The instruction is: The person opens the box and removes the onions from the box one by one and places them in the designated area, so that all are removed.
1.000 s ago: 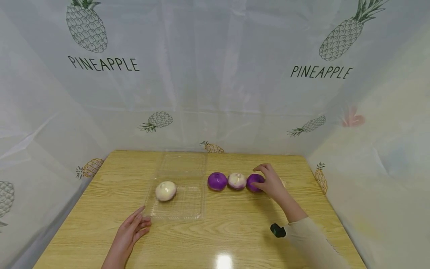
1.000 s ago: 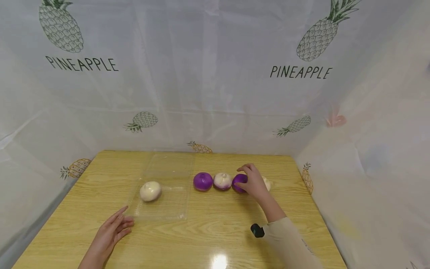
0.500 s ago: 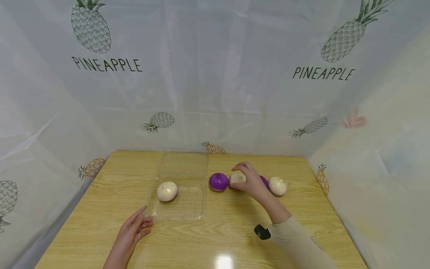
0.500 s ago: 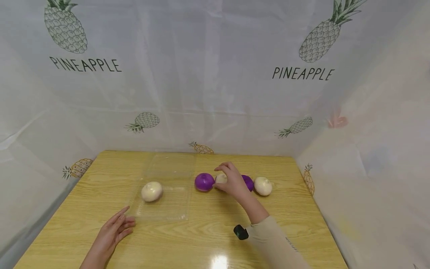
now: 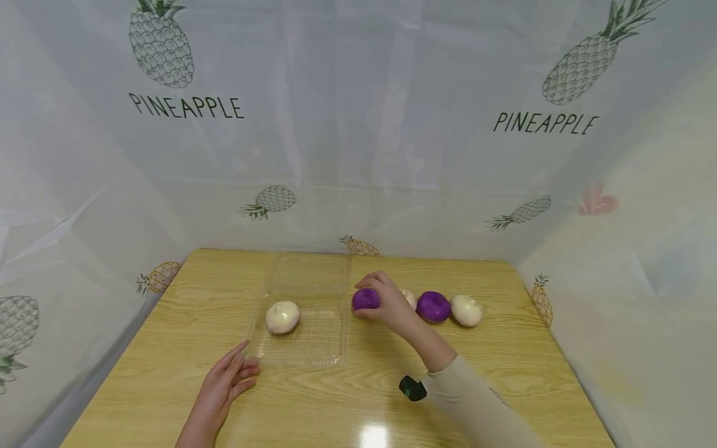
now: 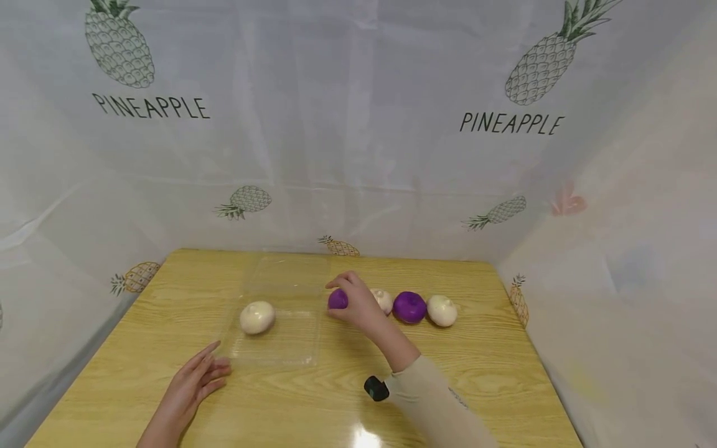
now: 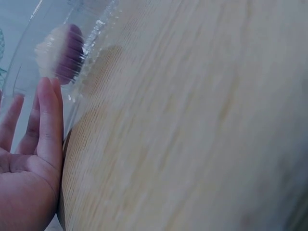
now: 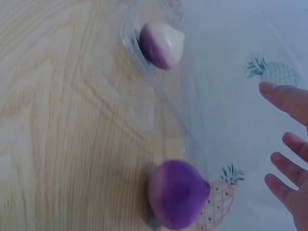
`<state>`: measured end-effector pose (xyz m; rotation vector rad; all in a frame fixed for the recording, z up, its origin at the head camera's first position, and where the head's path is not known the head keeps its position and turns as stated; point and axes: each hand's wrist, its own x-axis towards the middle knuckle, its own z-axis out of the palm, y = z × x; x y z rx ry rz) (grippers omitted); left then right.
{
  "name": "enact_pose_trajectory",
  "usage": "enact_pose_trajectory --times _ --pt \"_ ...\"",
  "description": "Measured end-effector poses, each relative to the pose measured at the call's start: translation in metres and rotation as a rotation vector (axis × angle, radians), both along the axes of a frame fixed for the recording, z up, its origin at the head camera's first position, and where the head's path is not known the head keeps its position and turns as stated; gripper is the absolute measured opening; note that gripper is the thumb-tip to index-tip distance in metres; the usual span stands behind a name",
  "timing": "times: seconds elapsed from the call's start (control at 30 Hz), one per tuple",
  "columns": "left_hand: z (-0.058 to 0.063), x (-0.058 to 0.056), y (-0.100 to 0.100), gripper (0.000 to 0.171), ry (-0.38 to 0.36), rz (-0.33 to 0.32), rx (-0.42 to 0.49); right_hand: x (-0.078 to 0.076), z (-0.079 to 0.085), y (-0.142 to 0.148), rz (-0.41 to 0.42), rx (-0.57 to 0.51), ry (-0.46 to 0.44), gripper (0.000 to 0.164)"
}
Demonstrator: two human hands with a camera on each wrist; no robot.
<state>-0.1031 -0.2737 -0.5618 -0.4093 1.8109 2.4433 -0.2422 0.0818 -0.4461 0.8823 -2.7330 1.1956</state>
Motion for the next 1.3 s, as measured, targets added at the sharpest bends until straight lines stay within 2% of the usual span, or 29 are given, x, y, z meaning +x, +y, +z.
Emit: enact_pose_trajectory --times 0.2,0.37,0.67,0.77,0.93,1.3 --pt "-0.001 0.0 0.0 0.042 0.008 -0.002 -0.006 0.001 -0.003 -0.02 0.044 -0.026 -0.033 0.047" --pt "-0.001 -0.001 0.001 0.036 0.025 0.001 -0.02 0.001 -0.011 -0.038 0.06 -0.015 -0.08 0.05" --pt "0.001 0.0 0.004 0.047 0.038 0.008 -0.055 0.001 -0.027 -0.073 0.12 -0.08 -0.19 0.052" --pt "0.001 0.0 0.005 0.046 0.046 0.009 -0.052 0.002 -0.032 -0.084 0.125 -0.074 -0.224 0.051" --pt "-0.001 0.001 0.005 0.041 0.046 0.024 -0.044 0.004 -0.037 -0.102 0.12 -0.042 -0.229 0.049" --pt "-0.003 0.001 0.004 0.032 0.049 0.037 -0.03 0.005 -0.04 -0.132 0.136 0.024 -0.268 0.052"
